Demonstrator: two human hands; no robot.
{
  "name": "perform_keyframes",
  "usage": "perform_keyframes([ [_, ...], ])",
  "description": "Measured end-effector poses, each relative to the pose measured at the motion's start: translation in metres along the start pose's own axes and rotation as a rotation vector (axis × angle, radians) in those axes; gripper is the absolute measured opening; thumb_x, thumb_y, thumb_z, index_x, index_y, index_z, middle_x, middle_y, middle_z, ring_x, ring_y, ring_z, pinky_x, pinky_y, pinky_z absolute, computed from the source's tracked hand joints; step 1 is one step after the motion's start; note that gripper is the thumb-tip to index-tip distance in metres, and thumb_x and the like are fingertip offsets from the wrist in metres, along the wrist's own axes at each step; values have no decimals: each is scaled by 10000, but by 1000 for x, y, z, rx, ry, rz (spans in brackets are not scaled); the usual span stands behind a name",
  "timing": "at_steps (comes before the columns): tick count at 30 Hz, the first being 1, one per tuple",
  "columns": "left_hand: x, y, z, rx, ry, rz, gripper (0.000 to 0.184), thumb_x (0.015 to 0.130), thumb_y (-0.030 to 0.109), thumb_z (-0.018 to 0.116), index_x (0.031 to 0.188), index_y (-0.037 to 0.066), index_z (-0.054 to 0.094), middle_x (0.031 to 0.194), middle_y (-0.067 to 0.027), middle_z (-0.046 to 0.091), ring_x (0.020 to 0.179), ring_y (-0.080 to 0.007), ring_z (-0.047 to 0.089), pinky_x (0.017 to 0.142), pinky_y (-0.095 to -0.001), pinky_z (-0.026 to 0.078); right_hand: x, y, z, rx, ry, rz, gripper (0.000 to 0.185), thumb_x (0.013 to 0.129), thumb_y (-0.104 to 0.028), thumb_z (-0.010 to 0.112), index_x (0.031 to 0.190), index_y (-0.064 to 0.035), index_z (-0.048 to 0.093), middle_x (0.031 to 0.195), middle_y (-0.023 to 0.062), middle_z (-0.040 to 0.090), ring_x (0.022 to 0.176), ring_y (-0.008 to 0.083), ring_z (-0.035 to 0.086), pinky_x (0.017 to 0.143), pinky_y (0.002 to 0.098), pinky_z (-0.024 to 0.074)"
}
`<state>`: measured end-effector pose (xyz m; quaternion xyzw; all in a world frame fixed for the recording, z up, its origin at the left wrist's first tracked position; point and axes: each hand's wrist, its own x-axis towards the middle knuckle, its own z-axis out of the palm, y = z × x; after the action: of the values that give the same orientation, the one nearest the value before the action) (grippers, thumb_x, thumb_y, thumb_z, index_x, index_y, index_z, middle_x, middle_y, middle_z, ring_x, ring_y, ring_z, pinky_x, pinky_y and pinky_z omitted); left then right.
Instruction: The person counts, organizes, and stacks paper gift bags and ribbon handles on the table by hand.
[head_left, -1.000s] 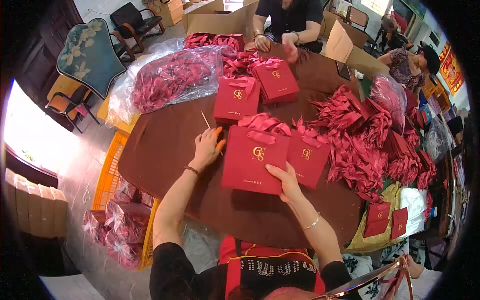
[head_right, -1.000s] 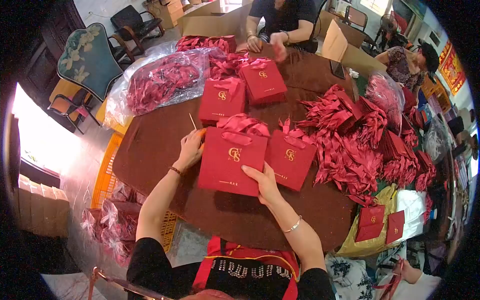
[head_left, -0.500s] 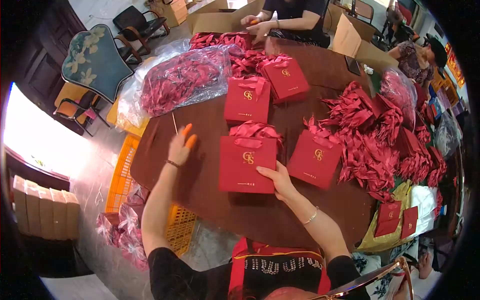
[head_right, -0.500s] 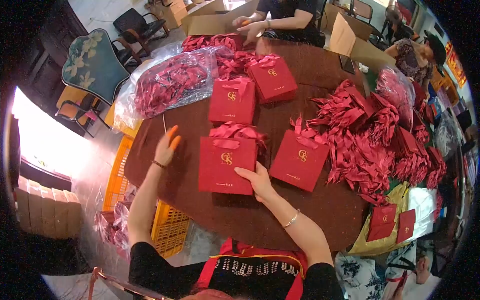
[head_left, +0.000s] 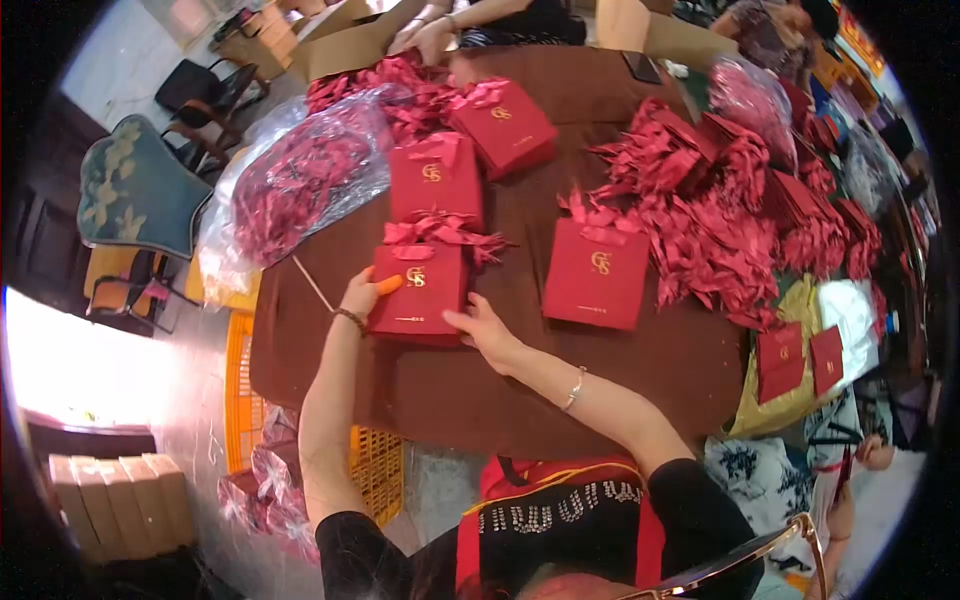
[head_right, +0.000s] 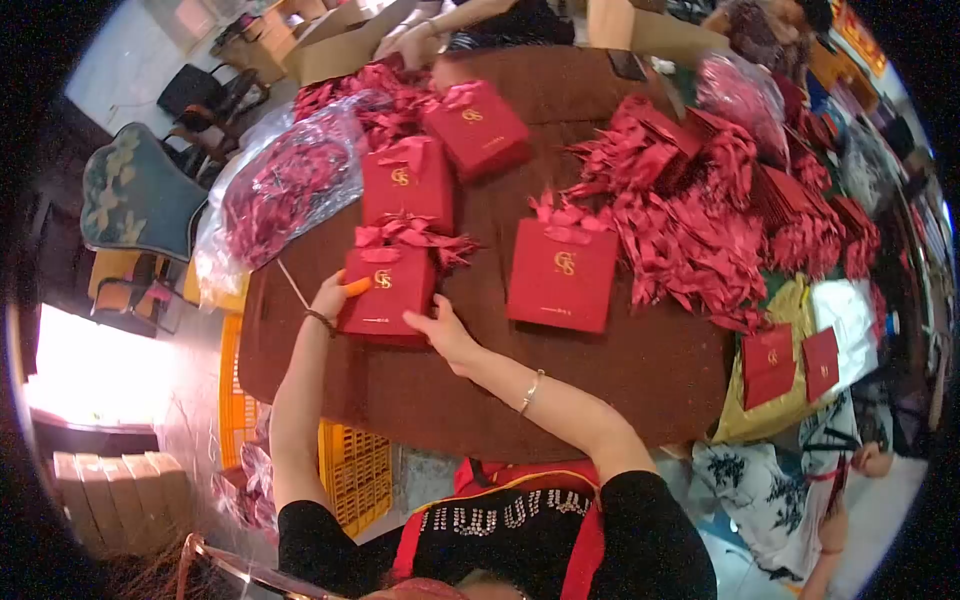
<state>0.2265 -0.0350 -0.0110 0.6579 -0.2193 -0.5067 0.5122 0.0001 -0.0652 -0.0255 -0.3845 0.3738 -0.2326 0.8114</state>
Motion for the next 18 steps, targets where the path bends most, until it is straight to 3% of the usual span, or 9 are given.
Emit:
perform_keyframes([
  [2, 8, 2, -11, -14, -54, -14, 375, 786, -2, 596, 1143, 8, 485, 982, -107, 603, 807, -203, 617, 685, -328, 521, -37, -12, -17, -79, 71, -11, 490, 802, -226, 636, 1167, 35, 438, 1234, 138, 446, 1088, 185, 464, 904, 312, 387],
  [4, 7, 5, -15, 33, -64, -28, 404, 775, -16, 597, 1159, 12, 475, 1002, -99, 597, 842, -201, 609, 722, -319, 512, -69, -15, -54, -137, -142, -153, 406, 816, -179, 620, 1164, -31, 474, 1042, 79, 559, 938, 117, 534, 789, 271, 441],
  [6, 7, 3, -17, 28, -61, -17, 417, 768, -23, 600, 1164, 11, 473, 1019, -101, 591, 869, -202, 601, 744, -321, 505, -104, -21, -97, -2, -172, -21, 293, 829, -187, 607, 1073, -39, 537, 942, 64, 589, 821, 107, 557, 692, 226, 451],
  [8, 10, 4, -17, 29, -42, -3, 535, 740, -45, 611, 1233, 15, 413, 1077, -110, 563, 943, -211, 575, 798, -335, 483, -135, -35, -127, -177, 118, -65, 197, 826, -194, 612, 962, -55, 583, 754, 0, 581, 652, 54, 528, 545, 186, 413],
  [11, 7, 9, -13, 134, 39, 61, 668, 720, -49, 622, 1307, 26, 311, 1083, -118, 553, 940, -220, 573, 802, -340, 480, -143, -54, -165, -156, 471, -251, 107, 805, -146, 620, 883, -85, 578, 654, -45, 492, 524, 15, 427, 431, 149, 282],
  [12, 14, 6, -18, 143, 3, 101, 775, 698, -52, 625, 1351, 39, 220, 1091, -132, 541, 940, -229, 570, 799, -342, 478, -137, -55, -182, -133, 457, -278, 155, 802, -166, 628, 917, -82, 566, 703, -37, 501, 572, 24, 443, 464, 159, 308],
  [15, 12, 14, -18, 322, 112, 60, 784, 685, -55, 616, 1354, 38, 219, 1116, -143, 521, 944, -230, 569, 782, -338, 485, -115, -63, -200, -122, 510, -308, 319, 788, -220, 651, 1031, -63, 516, 850, 5, 518, 725, 64, 482, 576, 193, 370],
  [17, -7, 24, -3, 198, 104, 68, 752, 681, -55, 591, 1345, 21, 245, 1171, -158, 491, 1028, -253, 528, 858, -350, 443, -102, -65, -200, -135, 575, -307, 436, 778, -253, 667, 1112, -46, 478, 948, 37, 526, 831, 94, 505, 655, 218, 405],
  [18, -20, 31, 12, 631, 335, 456, 729, 684, -55, 581, 1337, 8, 262, 1206, -164, 469, 1078, -265, 492, 909, -354, 400, -94, -64, -201, -147, 535, -284, 556, 761, -275, 682, 1175, -15, 418, 1044, 77, 500, 933, 130, 485, 746, 249, 400],
])
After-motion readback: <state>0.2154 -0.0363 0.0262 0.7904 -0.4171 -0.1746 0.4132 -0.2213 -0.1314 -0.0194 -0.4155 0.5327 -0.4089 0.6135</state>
